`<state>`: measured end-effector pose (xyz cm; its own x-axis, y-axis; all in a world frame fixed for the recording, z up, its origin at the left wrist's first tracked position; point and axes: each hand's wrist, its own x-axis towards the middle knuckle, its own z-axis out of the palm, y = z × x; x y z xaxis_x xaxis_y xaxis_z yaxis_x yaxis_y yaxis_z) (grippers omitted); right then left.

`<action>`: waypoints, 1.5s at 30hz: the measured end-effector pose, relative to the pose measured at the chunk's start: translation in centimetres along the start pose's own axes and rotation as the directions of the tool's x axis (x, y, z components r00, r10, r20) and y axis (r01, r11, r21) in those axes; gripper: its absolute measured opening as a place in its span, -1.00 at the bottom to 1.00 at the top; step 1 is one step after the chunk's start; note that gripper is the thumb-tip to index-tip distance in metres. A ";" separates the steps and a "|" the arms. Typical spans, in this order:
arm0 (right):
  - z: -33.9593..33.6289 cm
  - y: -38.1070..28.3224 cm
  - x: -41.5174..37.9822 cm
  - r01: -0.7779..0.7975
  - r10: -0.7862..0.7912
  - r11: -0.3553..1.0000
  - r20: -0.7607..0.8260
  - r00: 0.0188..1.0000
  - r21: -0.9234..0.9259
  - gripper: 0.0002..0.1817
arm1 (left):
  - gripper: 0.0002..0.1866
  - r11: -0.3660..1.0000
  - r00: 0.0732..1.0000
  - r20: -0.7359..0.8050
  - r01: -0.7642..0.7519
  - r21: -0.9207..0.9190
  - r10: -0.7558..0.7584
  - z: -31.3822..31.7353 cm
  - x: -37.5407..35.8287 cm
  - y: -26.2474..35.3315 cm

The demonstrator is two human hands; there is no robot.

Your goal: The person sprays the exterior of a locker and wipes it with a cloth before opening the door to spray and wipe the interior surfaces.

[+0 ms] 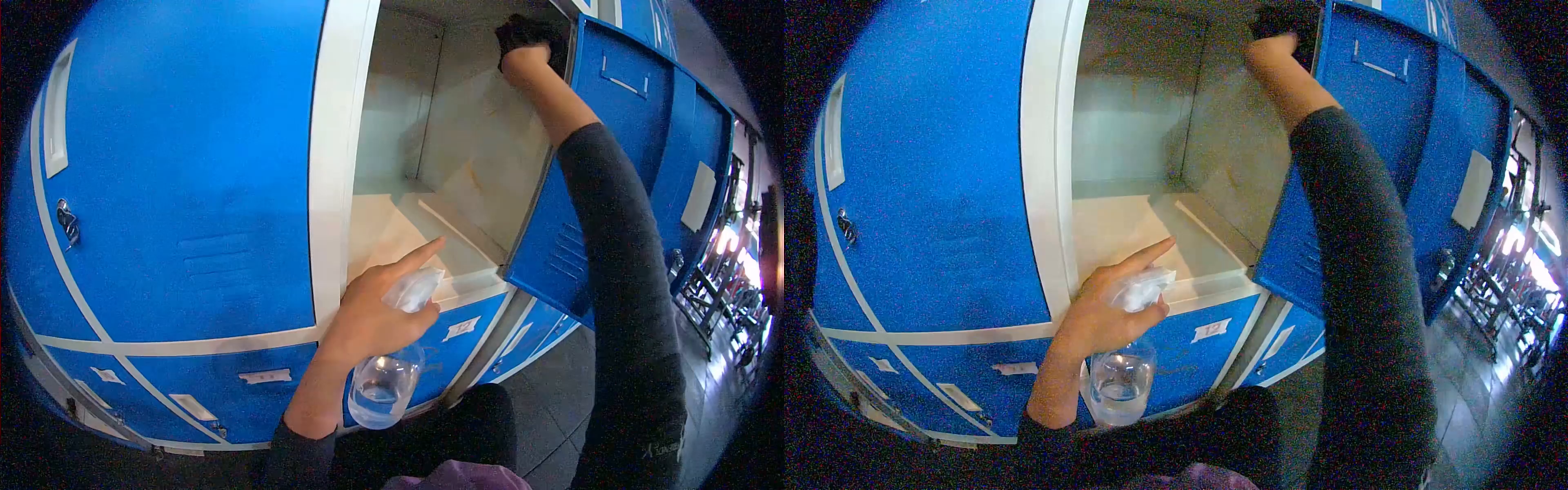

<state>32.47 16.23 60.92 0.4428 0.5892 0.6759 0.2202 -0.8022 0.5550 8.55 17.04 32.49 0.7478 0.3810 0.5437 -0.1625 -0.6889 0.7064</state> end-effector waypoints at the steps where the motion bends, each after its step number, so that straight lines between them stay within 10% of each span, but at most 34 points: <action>1: 1.3 -0.5 0.7 -0.023 0.023 1.000 -0.025 0.999 -0.012 -0.66 | -0.29 1.000 1.000 -0.001 0.004 -0.004 -0.004 -0.1 0.0 0.0; 15: 23.1 -19.3 -3.4 0.200 -0.183 0.969 0.129 0.975 -0.142 -0.53 | -0.31 0.999 1.000 -0.023 -0.021 -0.039 0.020 0.1 0.1 0.0; 23: 6.4 -7.6 -5.3 0.196 -0.256 0.950 0.250 0.934 0.243 -0.70 | -0.31 0.999 0.999 -0.027 0.031 -0.026 -0.032 0.1 -0.1 0.1; 28: 12.0 -11.5 -4.5 -0.024 0.028 0.987 -0.020 0.999 0.158 -0.68 | -0.31 0.999 1.000 -0.019 -0.018 -0.043 0.017 0.1 0.1 0.1; 31: 13.2 -14.4 -7.1 0.138 -0.142 0.986 -0.033 0.989 -0.098 -0.69 | -0.31 0.999 1.000 -0.010 -0.005 -0.043 0.005 0.0 -0.1 0.1; 35: 12.6 -16.3 -11.2 0.192 -0.234 0.953 0.168 0.958 0.234 -0.73 | -0.30 0.999 1.000 -0.005 0.000 -0.044 0.000 0.0 0.0 0.2; 45: 12.3 -13.6 -19.2 0.162 -0.196 0.738 -0.021 0.980 0.655 -0.77 | -0.29 0.910 0.992 -0.124 -0.047 -0.412 -0.005 0.0 1.8 1.9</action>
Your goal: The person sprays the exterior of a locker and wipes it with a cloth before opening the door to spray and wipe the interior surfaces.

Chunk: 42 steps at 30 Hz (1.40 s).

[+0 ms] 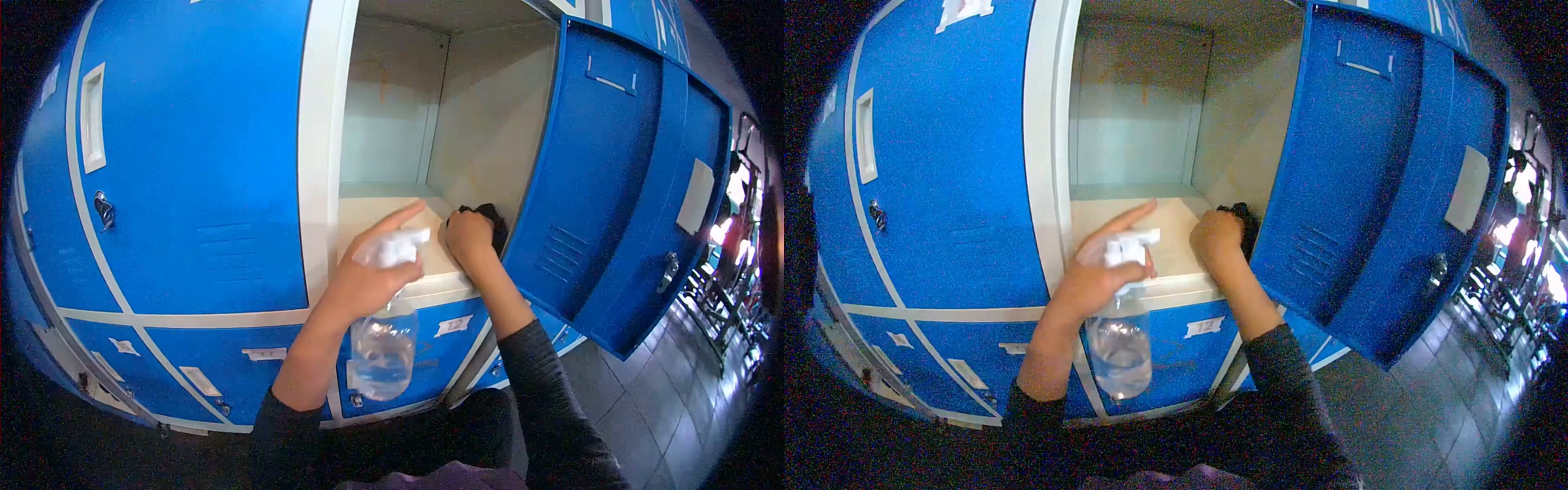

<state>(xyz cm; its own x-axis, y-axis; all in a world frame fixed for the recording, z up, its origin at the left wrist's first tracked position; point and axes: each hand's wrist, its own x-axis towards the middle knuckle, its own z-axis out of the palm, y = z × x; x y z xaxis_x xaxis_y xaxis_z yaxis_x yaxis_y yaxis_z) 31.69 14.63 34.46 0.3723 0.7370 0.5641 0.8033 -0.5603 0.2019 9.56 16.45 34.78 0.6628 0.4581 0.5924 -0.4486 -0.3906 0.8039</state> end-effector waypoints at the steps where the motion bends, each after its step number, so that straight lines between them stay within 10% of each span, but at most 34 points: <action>1: -0.1 -0.2 0.0 -0.003 0.003 1.000 0.010 1.000 -0.003 -0.76 | -0.31 1.000 1.000 -0.014 0.001 -0.002 -0.001 0.3 0.6 0.9; 7: -0.3 -0.1 -0.3 -0.004 0.005 1.000 -0.006 1.000 0.018 -0.75 | -0.34 0.993 0.974 -0.201 -0.088 0.081 0.102 2.0 5.0 3.7; 27: 1.0 0.2 0.5 -0.072 0.064 0.993 0.078 0.995 0.095 -0.69 | -0.34 0.968 0.982 -0.149 -0.075 0.240 0.113 2.8 5.1 5.4; 39: -10.0 0.9 3.6 0.144 -0.136 0.990 -0.387 0.912 -0.008 -0.81 | -0.24 0.997 0.991 0.127 -0.047 0.068 0.038 0.4 -1.8 2.5; 42: -17.8 1.6 5.5 0.062 -0.202 0.978 -0.818 0.539 -0.200 -0.68 | -0.26 0.986 0.984 0.171 -0.067 0.151 0.041 0.3 -2.0 1.2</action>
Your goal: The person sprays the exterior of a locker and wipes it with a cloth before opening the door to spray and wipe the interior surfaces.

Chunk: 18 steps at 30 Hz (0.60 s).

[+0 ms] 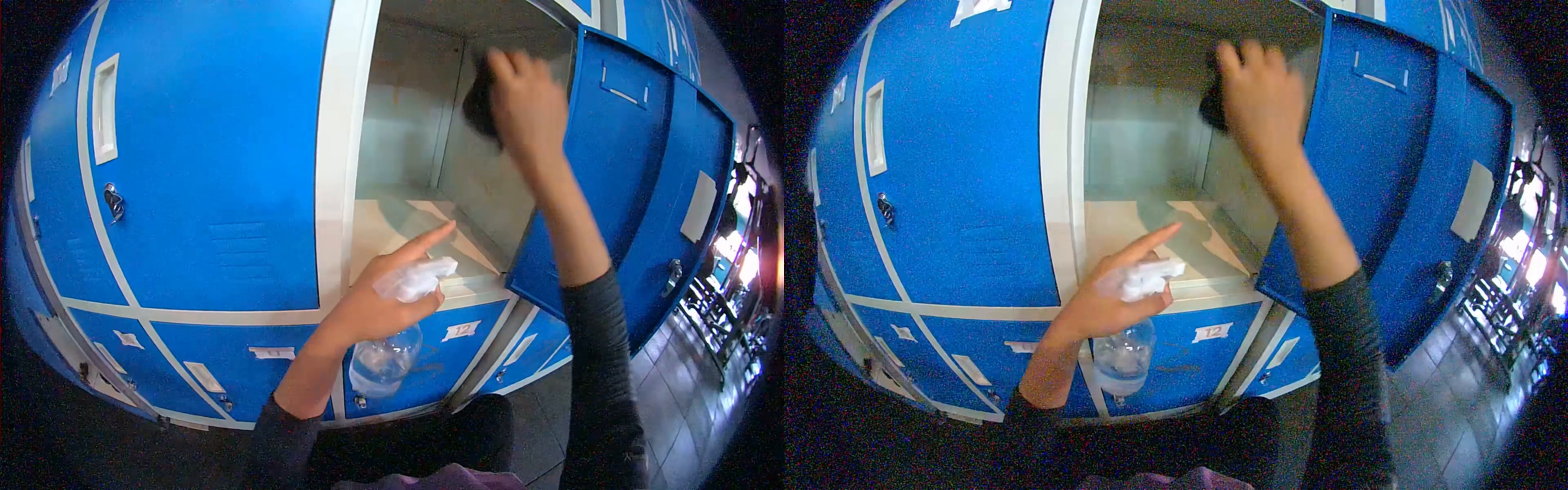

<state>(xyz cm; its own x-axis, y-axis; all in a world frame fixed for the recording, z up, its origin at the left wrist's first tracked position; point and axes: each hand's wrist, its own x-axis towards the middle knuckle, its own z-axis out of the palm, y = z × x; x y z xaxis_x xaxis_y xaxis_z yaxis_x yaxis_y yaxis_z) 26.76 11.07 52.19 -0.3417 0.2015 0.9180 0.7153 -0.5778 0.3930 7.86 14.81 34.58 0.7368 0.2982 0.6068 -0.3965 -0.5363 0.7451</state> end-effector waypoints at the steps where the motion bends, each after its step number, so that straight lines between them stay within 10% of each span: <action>1: -0.6 0.9 1.7 0.095 -0.121 0.983 -0.161 0.980 -0.159 -0.57 | -0.26 1.000 1.000 -0.007 0.001 0.032 0.000 -0.1 0.1 -0.5; 2: -0.6 2.0 3.1 0.193 -0.259 0.953 -0.298 0.919 -0.232 -0.54 | -0.25 0.999 1.000 -0.013 0.000 0.049 0.001 0.0 0.1 -1.1; 5: 1.7 4.1 4.7 0.263 -0.264 0.878 0.053 0.963 -0.399 -0.53 | -0.24 0.995 0.999 -0.040 -0.007 0.104 0.011 0.0 0.1 -2.3; 7: 4.0 5.1 4.3 0.354 -0.119 0.785 0.436 0.892 -0.509 -0.52 | -0.24 0.989 0.997 -0.074 -0.014 0.150 0.026 0.3 0.0 -2.7; 10: 10.0 6.5 3.0 0.386 0.111 0.671 0.600 0.792 -0.633 -0.55 | -0.23 0.982 0.999 -0.031 0.032 0.188 -0.027 0.0 -0.3 -2.5; 12: 9.7 4.5 3.7 0.306 0.281 0.802 0.776 0.565 -0.513 -0.54 | -0.23 0.981 0.999 -0.045 0.011 0.195 -0.002 -0.2 -0.8 -2.4; 16: 11.4 0.7 -2.5 0.388 0.225 0.721 0.723 0.653 -0.575 -0.52 | -0.23 0.976 0.997 -0.027 -0.060 0.210 0.067 -0.4 -1.2 -2.8; 18: 22.5 3.5 -9.9 0.402 0.077 0.331 0.449 0.890 -0.853 -0.50 | -0.22 0.975 1.000 0.016 0.006 0.224 -0.010 -0.8 -1.3 -2.0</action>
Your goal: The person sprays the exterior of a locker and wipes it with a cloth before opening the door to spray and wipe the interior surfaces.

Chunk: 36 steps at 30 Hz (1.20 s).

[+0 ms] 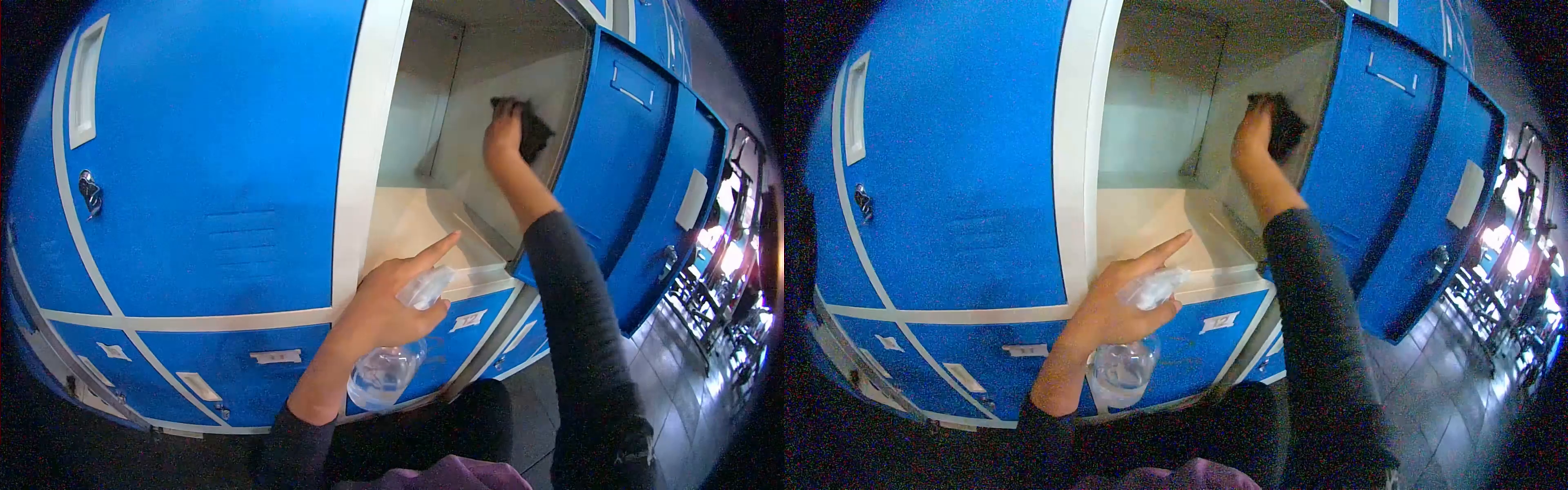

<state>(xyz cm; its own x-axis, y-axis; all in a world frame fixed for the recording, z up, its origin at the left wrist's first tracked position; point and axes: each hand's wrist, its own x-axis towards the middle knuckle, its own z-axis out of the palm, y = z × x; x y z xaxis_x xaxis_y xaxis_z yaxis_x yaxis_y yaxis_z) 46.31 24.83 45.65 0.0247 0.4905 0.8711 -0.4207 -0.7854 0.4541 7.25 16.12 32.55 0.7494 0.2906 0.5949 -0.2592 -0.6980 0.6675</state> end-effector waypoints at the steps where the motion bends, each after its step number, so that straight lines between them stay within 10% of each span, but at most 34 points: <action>1: -2.4 0.5 -2.4 0.123 -0.127 0.990 0.062 0.990 0.066 -0.50 | -0.22 0.999 0.999 0.027 0.032 0.006 -0.032 -0.1 -0.1 0.3; 6: -11.2 7.0 -7.5 0.509 -0.550 0.835 0.282 0.786 0.210 -0.47 | -0.22 0.997 0.997 -0.026 -0.078 0.014 0.078 0.3 0.0 -0.7; 14: -0.2 2.9 1.7 0.066 -0.065 0.998 0.097 0.993 -0.005 -0.47 | -0.23 0.999 0.999 -0.034 -0.041 0.034 0.042 0.4 -0.2 -0.7; 19: -8.8 7.4 -4.8 0.208 -0.269 0.923 0.159 0.950 0.323 -0.53 | -0.22 1.000 1.000 0.007 0.023 0.010 -0.023 0.1 -0.1 -0.3; 22: -6.8 0.5 -8.1 0.125 -0.131 0.973 0.020 0.991 0.193 -0.57 | -0.24 0.998 0.999 -0.018 -0.049 0.043 0.050 0.1 -0.1 -0.3; 28: -4.7 1.8 -4.6 0.147 -0.264 0.833 0.150 0.953 0.533 -0.56 | -0.24 1.000 1.000 -0.025 -0.013 0.024 0.014 0.3 -0.1 -0.4; 33: -5.4 7.9 0.7 -0.006 -0.158 0.839 0.255 0.954 0.544 -0.54 | -0.25 1.000 1.000 -0.016 0.013 0.009 -0.013 0.1 -0.2 0.0; 36: -3.6 3.6 -1.6 -0.025 0.018 0.975 0.033 0.999 0.223 -0.59 | -0.26 1.000 1.000 -0.027 -0.014 0.001 0.014 0.2 -0.1 0.1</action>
<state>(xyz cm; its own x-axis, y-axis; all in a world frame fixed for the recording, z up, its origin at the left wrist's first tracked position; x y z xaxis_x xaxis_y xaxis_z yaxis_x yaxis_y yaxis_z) 41.49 22.55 45.24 0.0473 0.4636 0.8848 -0.2083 -0.8617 0.4626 7.25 15.84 32.46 0.7294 0.2983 0.6156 -0.2690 -0.7023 0.6591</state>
